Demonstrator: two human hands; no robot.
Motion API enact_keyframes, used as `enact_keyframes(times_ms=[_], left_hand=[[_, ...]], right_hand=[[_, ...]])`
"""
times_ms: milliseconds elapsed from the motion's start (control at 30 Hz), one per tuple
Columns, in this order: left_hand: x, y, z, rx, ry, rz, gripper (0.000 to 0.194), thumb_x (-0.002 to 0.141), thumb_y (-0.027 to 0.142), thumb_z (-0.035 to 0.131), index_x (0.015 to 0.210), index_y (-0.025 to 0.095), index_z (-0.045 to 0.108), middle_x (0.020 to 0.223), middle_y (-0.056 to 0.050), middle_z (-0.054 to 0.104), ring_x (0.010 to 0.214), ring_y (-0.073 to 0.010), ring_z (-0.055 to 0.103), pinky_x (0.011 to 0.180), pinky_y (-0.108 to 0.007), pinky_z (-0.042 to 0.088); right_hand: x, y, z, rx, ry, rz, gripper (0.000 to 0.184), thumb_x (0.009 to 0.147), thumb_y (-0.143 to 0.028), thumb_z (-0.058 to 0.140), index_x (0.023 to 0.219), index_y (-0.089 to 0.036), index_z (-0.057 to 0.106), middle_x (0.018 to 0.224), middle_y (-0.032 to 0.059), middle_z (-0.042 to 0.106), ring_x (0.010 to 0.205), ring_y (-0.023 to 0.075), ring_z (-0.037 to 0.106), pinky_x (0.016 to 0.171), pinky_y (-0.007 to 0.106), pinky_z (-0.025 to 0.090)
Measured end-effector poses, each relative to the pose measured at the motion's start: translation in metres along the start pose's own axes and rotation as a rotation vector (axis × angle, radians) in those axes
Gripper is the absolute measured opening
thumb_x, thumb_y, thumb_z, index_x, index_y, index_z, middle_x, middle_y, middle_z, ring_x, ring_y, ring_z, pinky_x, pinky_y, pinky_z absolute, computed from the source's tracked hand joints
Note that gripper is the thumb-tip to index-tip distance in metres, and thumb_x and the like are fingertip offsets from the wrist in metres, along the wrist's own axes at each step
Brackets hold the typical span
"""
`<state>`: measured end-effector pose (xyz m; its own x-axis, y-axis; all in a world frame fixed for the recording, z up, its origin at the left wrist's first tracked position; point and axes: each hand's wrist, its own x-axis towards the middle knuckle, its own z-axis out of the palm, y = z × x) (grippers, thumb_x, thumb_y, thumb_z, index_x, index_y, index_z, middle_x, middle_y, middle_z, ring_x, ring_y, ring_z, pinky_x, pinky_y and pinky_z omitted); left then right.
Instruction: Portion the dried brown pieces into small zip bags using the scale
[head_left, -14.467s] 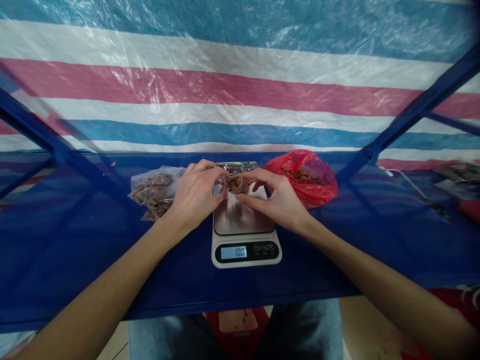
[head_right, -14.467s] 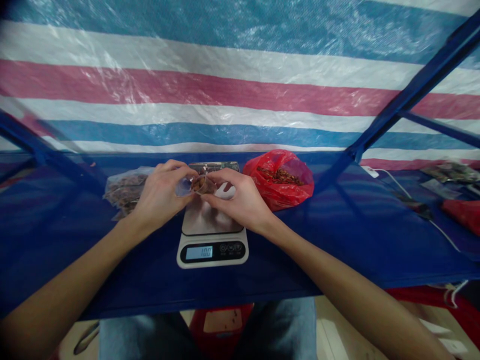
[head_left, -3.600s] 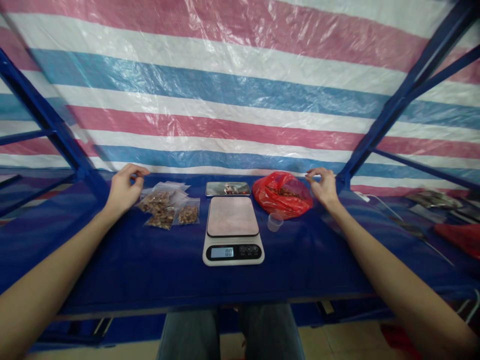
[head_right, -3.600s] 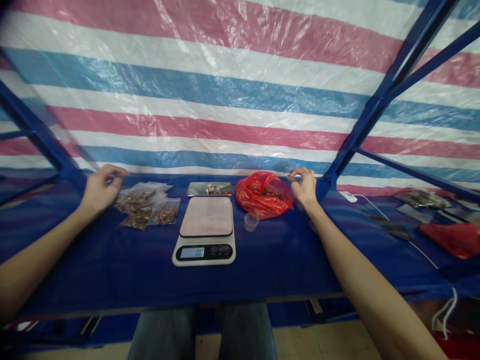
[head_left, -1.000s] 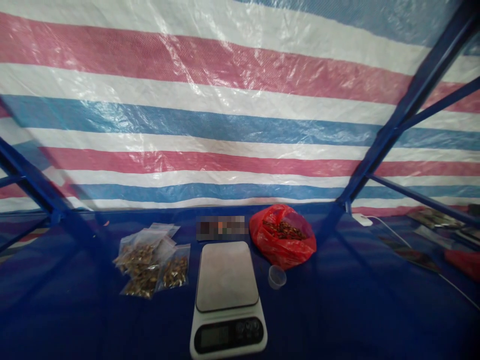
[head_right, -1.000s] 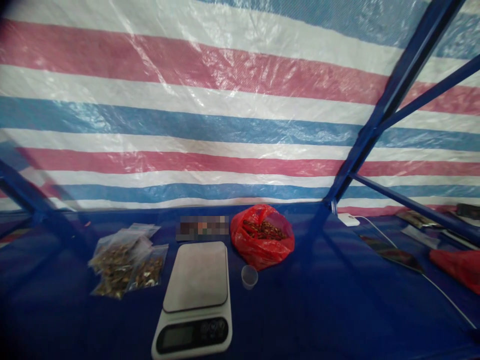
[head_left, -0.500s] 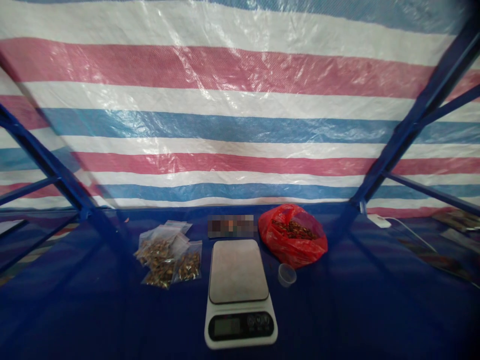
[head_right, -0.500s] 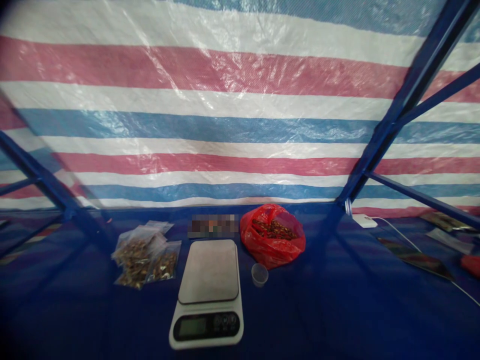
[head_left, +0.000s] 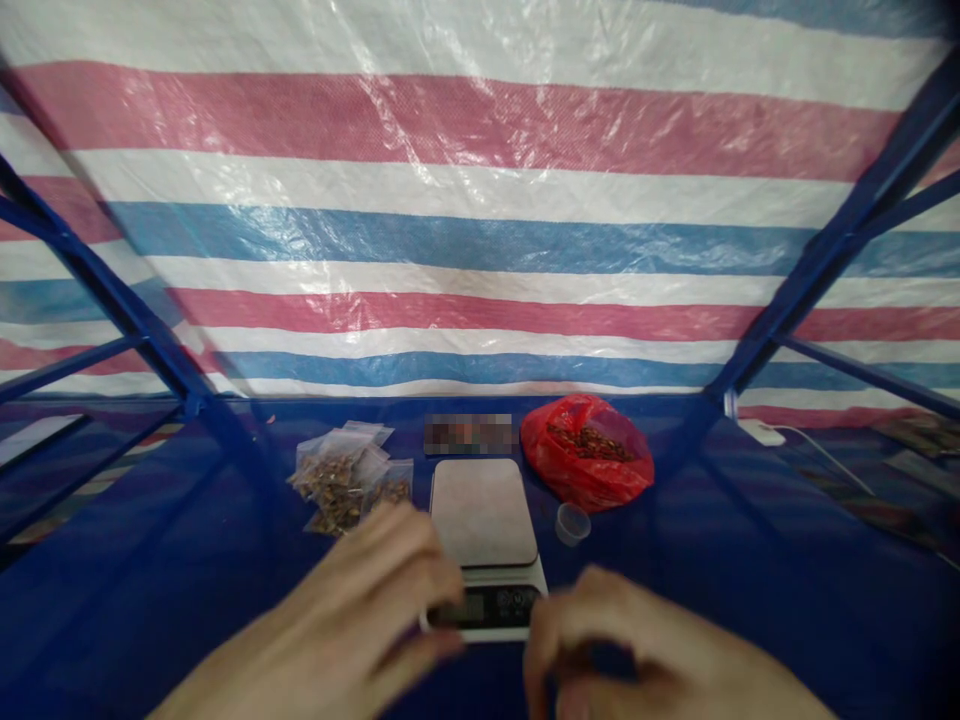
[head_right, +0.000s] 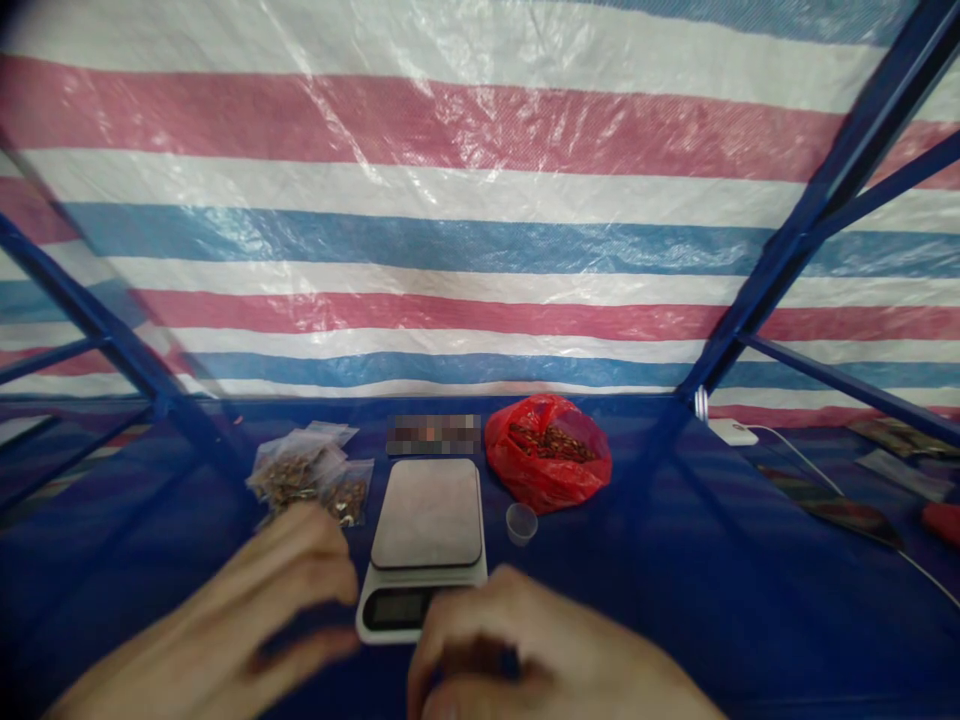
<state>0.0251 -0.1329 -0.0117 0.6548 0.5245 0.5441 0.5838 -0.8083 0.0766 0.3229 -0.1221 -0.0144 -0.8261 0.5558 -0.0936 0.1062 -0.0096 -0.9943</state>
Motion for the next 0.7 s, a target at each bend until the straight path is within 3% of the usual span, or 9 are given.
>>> enact_keyframes(times_ms=[33, 100, 167, 200, 267, 333, 400, 500, 700], left_hand=[[0.003, -0.017, -0.001, -0.068, 0.088, -0.13, 0.011, 0.101, 0.015, 0.061, 0.094, 0.023, 0.063, 0.087, 0.0, 0.066, 0.086, -0.0146, 0.065, 0.081, -0.025, 0.056], [0.009, -0.055, 0.001, -0.144, 0.332, -0.332, 0.027, 0.101, 0.013, 0.059, 0.077, 0.021, 0.051, 0.072, 0.005, 0.054, 0.066, -0.0097, 0.055, 0.067, -0.021, 0.048], [0.014, -0.09, 0.007, -0.176, 0.435, -0.442, 0.03, 0.097, 0.016, 0.062, 0.072, 0.02, 0.047, 0.067, 0.007, 0.047, 0.055, -0.0074, 0.042, 0.055, -0.021, 0.037], [0.015, -0.105, 0.01, -0.179, 0.451, -0.441, 0.027, 0.094, 0.016, 0.064, 0.071, 0.02, 0.05, 0.068, 0.006, 0.05, 0.057, -0.0077, 0.045, 0.057, -0.021, 0.039], [0.014, -0.125, 0.018, -0.134, 0.442, -0.424, 0.015, 0.09, 0.013, 0.062, 0.077, 0.019, 0.061, 0.071, 0.004, 0.059, 0.066, -0.0102, 0.058, 0.064, -0.022, 0.044], [0.009, -0.135, 0.026, -0.051, 0.463, -0.41, 0.02, 0.087, 0.007, 0.053, 0.083, 0.019, 0.068, 0.072, 0.003, 0.064, 0.071, -0.0113, 0.065, 0.065, -0.021, 0.046], [0.0, -0.138, 0.033, 0.049, 0.482, -0.374, 0.03, 0.086, 0.003, 0.047, 0.088, 0.019, 0.073, 0.068, 0.004, 0.065, 0.064, -0.0101, 0.064, 0.062, -0.02, 0.045], [-0.013, -0.137, 0.04, 0.159, 0.476, -0.279, 0.033, 0.088, 0.003, 0.047, 0.09, 0.019, 0.075, 0.067, 0.004, 0.067, 0.052, -0.0086, 0.058, 0.056, -0.02, 0.044], [-0.019, -0.133, 0.046, 0.213, 0.367, -0.121, 0.037, 0.084, -0.001, 0.04, 0.086, 0.02, 0.07, 0.081, -0.001, 0.077, 0.069, -0.0142, 0.073, 0.065, -0.023, 0.052]], right_hand=[[0.004, 0.0, -0.021, -0.022, 0.111, -0.041, 0.021, 0.091, -0.036, 0.082, 0.108, -0.025, 0.075, 0.093, 0.0009, 0.069, 0.084, 0.017, 0.063, 0.069, 0.027, 0.05], [0.015, 0.004, -0.067, -0.118, 0.586, -0.241, 0.025, 0.082, -0.027, 0.087, 0.103, -0.022, 0.075, 0.075, -0.0037, 0.056, 0.066, 0.0127, 0.05, 0.059, 0.025, 0.039], [0.024, 0.014, -0.112, -0.16, 0.915, -0.378, 0.026, 0.076, -0.021, 0.086, 0.1, -0.021, 0.075, 0.063, -0.0089, 0.039, 0.056, 0.01, 0.034, 0.054, 0.025, 0.028], [0.027, 0.021, -0.132, -0.167, 1.014, -0.445, 0.028, 0.073, -0.018, 0.084, 0.099, -0.021, 0.075, 0.06, -0.0102, 0.034, 0.054, 0.0097, 0.03, 0.053, 0.025, 0.025], [0.029, 0.037, -0.162, -0.216, 1.169, -0.53, 0.026, 0.067, -0.015, 0.077, 0.092, -0.02, 0.078, 0.059, -0.0084, 0.04, 0.056, 0.0106, 0.035, 0.055, 0.025, 0.027], [0.028, 0.054, -0.18, -0.29, 1.302, -0.536, 0.019, 0.061, -0.011, 0.066, 0.075, -0.019, 0.077, 0.055, -0.0068, 0.043, 0.056, 0.0112, 0.039, 0.056, 0.026, 0.029], [0.024, 0.067, -0.189, -0.308, 1.385, -0.515, 0.014, 0.057, -0.012, 0.058, 0.059, -0.019, 0.07, 0.051, -0.0049, 0.045, 0.054, 0.0116, 0.041, 0.054, 0.026, 0.03], [0.019, 0.075, -0.191, -0.278, 1.386, -0.459, 0.011, 0.054, -0.015, 0.052, 0.052, -0.021, 0.062, 0.046, -0.0031, 0.05, 0.047, 0.0113, 0.04, 0.048, 0.025, 0.027], [0.017, 0.07, -0.186, -0.321, 1.334, -0.382, 0.01, 0.054, -0.02, 0.047, 0.049, -0.023, 0.056, 0.041, -0.0026, 0.047, 0.039, 0.0113, 0.036, 0.043, 0.025, 0.023]])
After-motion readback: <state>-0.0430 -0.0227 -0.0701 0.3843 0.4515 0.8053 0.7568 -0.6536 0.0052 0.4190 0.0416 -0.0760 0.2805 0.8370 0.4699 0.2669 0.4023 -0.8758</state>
